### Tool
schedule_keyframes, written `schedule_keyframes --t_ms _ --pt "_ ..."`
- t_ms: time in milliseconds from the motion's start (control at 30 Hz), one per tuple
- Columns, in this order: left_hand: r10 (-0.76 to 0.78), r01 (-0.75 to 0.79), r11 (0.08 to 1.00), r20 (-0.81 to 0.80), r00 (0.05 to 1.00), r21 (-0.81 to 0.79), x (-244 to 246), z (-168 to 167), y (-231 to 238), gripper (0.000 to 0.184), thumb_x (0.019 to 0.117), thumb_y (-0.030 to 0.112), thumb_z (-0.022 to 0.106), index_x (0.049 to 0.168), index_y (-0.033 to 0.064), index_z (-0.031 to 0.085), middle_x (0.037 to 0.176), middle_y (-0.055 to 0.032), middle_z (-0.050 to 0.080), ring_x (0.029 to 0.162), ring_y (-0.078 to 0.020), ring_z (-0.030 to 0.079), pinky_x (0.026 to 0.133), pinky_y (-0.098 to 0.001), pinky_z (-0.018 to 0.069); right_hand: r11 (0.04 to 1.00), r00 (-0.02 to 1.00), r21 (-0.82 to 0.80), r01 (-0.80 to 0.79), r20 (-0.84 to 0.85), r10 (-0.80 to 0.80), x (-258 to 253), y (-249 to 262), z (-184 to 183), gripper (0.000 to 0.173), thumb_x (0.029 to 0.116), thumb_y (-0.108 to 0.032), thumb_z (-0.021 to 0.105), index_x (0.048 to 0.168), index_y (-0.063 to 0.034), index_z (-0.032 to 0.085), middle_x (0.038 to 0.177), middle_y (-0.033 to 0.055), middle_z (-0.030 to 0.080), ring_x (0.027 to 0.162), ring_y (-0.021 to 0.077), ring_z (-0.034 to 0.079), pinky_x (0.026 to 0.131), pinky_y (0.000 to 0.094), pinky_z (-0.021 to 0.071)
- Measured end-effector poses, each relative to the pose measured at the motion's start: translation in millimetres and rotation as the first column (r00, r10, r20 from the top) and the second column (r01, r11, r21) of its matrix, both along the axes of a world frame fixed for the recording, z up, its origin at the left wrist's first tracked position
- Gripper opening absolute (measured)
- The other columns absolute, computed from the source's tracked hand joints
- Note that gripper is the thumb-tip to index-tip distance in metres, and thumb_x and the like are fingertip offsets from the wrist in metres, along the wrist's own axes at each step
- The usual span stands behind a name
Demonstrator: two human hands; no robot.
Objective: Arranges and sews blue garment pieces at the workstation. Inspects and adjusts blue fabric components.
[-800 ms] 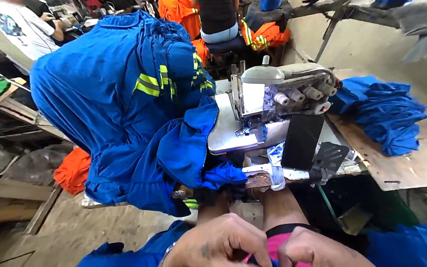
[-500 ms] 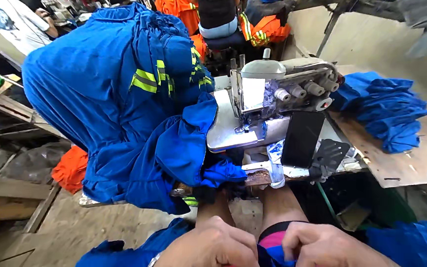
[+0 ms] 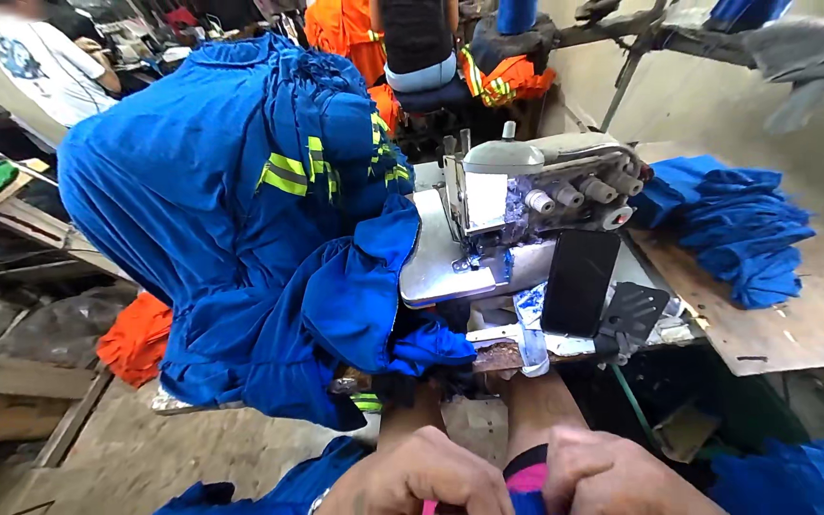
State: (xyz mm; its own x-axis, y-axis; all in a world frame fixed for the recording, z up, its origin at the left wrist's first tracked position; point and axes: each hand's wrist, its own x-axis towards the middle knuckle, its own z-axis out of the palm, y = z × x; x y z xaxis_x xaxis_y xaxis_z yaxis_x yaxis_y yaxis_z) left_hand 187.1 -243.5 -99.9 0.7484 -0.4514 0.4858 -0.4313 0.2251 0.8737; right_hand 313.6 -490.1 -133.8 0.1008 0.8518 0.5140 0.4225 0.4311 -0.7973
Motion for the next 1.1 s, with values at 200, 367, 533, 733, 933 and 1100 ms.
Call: schedule_keyframes --t_ms 200,367,533,733,933,1100 --pt "0.065 -0.073 0.934 0.034 0.997 0.348 5.6 -2.7 16.9 0.029 0.1066 0.020 0.055 0.100 -0.0037 0.070 0.090 -0.0130 0.068 0.086 -0.0125 0.065 0.079 -0.0249 0.0530 0.991 0.988 0.024 -0.134 -0.074 0.136 16.4 -9.4 17.4 0.030 0.1016 -0.029 0.066 0.086 -0.0035 0.071 0.100 0.0088 0.072 0.100 0.0156 0.066 0.087 0.0303 0.0528" --pt "0.051 -0.079 0.958 0.104 0.993 0.275 10.5 15.4 19.5 0.027 0.1052 0.019 0.058 0.092 -0.0023 0.068 0.098 -0.0129 0.072 0.099 -0.0131 0.069 0.088 -0.0261 0.0561 0.992 0.991 0.063 -0.113 -0.067 0.117 20.1 -0.6 10.7 0.022 0.0988 -0.022 0.071 0.087 -0.0042 0.073 0.098 0.0069 0.075 0.095 0.0138 0.069 0.085 0.0296 0.0556" --pt "0.054 -0.089 0.926 0.105 0.993 0.366 8.3 14.9 28.0 0.029 0.1067 0.021 0.055 0.093 -0.0014 0.067 0.098 -0.0123 0.071 0.097 -0.0127 0.068 0.086 -0.0256 0.0556 0.990 0.988 0.036 -0.139 -0.059 0.141 22.7 -1.4 12.1 0.024 0.0997 -0.024 0.069 0.088 -0.0034 0.073 0.095 0.0077 0.075 0.092 0.0125 0.069 0.081 0.0274 0.0549" --pt "-0.022 0.002 0.905 0.041 0.999 0.425 5.3 28.1 29.2 0.025 0.1044 0.024 0.060 0.100 -0.0008 0.065 0.095 -0.0131 0.067 0.085 -0.0134 0.064 0.075 -0.0264 0.0532 0.955 0.964 -0.127 -0.267 -0.040 0.264 28.0 -4.5 27.0 0.040 0.0969 -0.039 0.071 0.081 -0.0028 0.068 0.097 0.0104 0.069 0.098 0.0152 0.065 0.083 0.0283 0.0540" --pt "0.690 -0.890 0.229 0.579 0.435 0.395 32.2 29.5 2.0 0.002 0.0885 0.012 0.065 0.087 0.0117 0.066 0.071 0.0028 0.062 0.058 -0.0054 0.058 0.050 -0.0235 0.0499 0.728 0.724 -0.004 0.685 -0.099 -0.682 23.4 37.2 28.1 0.015 0.0799 -0.018 0.080 0.086 -0.0204 0.067 0.071 -0.0123 0.063 0.060 -0.0051 0.057 0.054 0.0143 0.0506" --pt "0.740 -0.949 -0.143 0.667 0.087 0.282 57.1 11.1 -15.8 0.008 0.0815 0.011 0.068 0.088 0.0142 0.069 0.073 0.0048 0.061 0.059 -0.0065 0.058 0.050 -0.0251 0.0484 0.432 0.425 0.125 0.893 0.076 -0.902 32.2 66.9 12.8 0.027 0.0757 -0.013 0.074 0.102 -0.0151 0.070 0.082 -0.0090 0.062 0.066 -0.0028 0.057 0.057 0.0146 0.0507"
